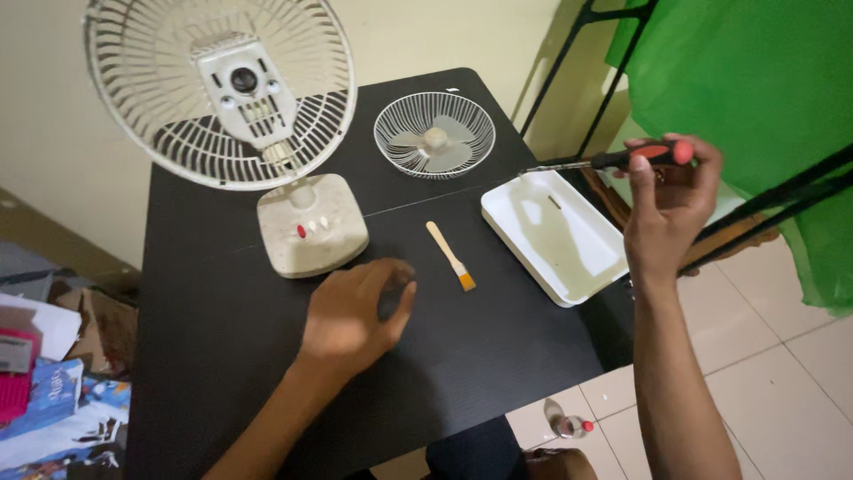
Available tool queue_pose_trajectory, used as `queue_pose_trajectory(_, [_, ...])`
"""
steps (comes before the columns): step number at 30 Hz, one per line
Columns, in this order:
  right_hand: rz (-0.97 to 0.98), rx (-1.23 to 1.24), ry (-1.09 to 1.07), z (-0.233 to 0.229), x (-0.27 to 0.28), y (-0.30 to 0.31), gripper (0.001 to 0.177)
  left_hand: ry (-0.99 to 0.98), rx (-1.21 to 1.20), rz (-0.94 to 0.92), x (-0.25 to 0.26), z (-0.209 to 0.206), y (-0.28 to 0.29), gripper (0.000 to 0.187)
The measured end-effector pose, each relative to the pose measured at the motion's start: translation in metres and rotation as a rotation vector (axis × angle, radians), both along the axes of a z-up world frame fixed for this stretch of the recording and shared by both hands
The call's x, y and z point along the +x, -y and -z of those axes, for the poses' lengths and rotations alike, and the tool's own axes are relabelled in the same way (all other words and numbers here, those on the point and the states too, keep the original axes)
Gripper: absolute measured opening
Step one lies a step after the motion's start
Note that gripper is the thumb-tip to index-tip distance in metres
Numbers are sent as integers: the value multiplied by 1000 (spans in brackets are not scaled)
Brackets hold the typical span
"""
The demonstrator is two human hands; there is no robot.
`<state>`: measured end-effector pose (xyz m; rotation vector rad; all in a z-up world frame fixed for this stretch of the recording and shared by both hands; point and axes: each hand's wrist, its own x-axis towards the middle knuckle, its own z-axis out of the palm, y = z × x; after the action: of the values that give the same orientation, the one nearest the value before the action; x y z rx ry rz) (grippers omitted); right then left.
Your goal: The person disassembles a small electric fan by removing the front grille and fan blade, then reassembles it by reattaching the grille and securing it with a screw. The person uses a screwdriver to remove and tighten screws on the fan housing.
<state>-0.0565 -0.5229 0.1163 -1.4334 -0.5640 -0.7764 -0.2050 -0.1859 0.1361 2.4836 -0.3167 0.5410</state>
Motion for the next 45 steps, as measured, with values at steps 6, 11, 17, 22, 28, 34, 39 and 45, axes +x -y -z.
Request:
queue_pose_trajectory(6, [-115, 186, -11, -12, -24, -32, 26, -134, -385, 130, 37, 22, -3, 50])
queue_pose_trajectory(11, [-331, 229, -97, -4, -38, -75, 23, -107, -619, 230, 46, 54, -22, 74])
queue_pose_trajectory(17, [-442, 215, -175, 10, -42, -124, 27, -260, -1018, 227, 58, 90, -50, 42])
queue_pose_trajectory(22, [-530, 236, -239, 11, -28, -146, 25, -193, -896, 173, 59, 102, -80, 24])
queue_pose_trajectory(28, [-560, 287, -279, 21, -14, -168, 22, -128, -515, 35, 48, 96, -101, 27])
queue_pose_trajectory(34, [-565, 362, -373, 41, -10, -171, 24, -82, -542, 77, 34, 97, -110, 28])
queue_pose_trajectory(39, [-577, 392, -413, 52, -12, -164, 22, -137, -686, 85, 31, 95, -106, 30])
queue_pose_trajectory(45, [-557, 376, -432, 60, -12, -167, 22, -222, -730, 102, 32, 95, -108, 32])
